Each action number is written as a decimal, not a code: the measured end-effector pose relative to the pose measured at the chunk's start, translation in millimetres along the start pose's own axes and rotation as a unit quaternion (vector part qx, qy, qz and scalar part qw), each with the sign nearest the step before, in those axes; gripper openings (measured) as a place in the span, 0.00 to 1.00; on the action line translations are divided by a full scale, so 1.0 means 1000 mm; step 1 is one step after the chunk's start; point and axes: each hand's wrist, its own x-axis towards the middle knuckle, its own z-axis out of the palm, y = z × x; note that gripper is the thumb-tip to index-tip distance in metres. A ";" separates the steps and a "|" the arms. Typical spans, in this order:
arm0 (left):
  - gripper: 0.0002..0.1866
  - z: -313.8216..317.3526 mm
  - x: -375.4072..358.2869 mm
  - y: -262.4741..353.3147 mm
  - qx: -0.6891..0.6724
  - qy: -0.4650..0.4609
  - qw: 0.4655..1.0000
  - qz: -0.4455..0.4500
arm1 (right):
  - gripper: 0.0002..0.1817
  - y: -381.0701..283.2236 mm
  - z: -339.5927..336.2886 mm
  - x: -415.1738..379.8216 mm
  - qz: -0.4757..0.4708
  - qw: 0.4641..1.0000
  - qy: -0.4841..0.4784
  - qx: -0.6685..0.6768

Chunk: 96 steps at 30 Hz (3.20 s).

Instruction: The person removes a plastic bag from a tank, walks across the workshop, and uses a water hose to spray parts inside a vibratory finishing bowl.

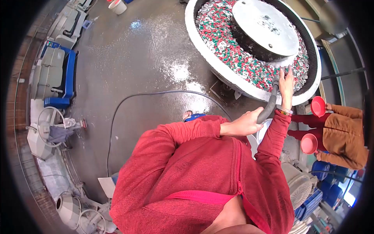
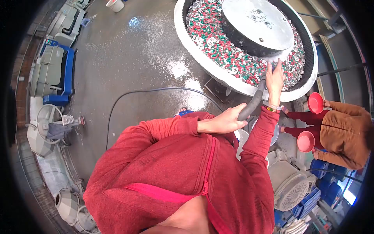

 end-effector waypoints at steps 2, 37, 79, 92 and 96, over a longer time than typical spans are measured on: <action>0.19 0.001 -0.002 -0.001 -0.003 -0.005 1.000 -0.003 | 0.32 -0.003 -0.003 0.004 0.013 1.000 -0.002 0.019; 0.18 0.027 -0.026 0.008 0.107 -0.101 0.989 0.011 | 0.22 0.041 -0.017 -0.040 0.052 0.587 0.160 0.792; 0.19 0.076 -0.021 -0.008 0.085 -0.106 0.985 0.108 | 0.21 0.051 -0.059 -0.037 0.024 0.654 0.167 0.737; 0.20 0.064 -0.023 0.012 0.122 -0.104 0.986 0.054 | 0.20 0.056 -0.046 -0.037 0.038 0.645 0.158 0.746; 0.18 0.063 -0.017 0.002 0.088 -0.101 0.987 0.090 | 0.20 0.054 -0.053 -0.030 0.033 0.647 0.152 0.746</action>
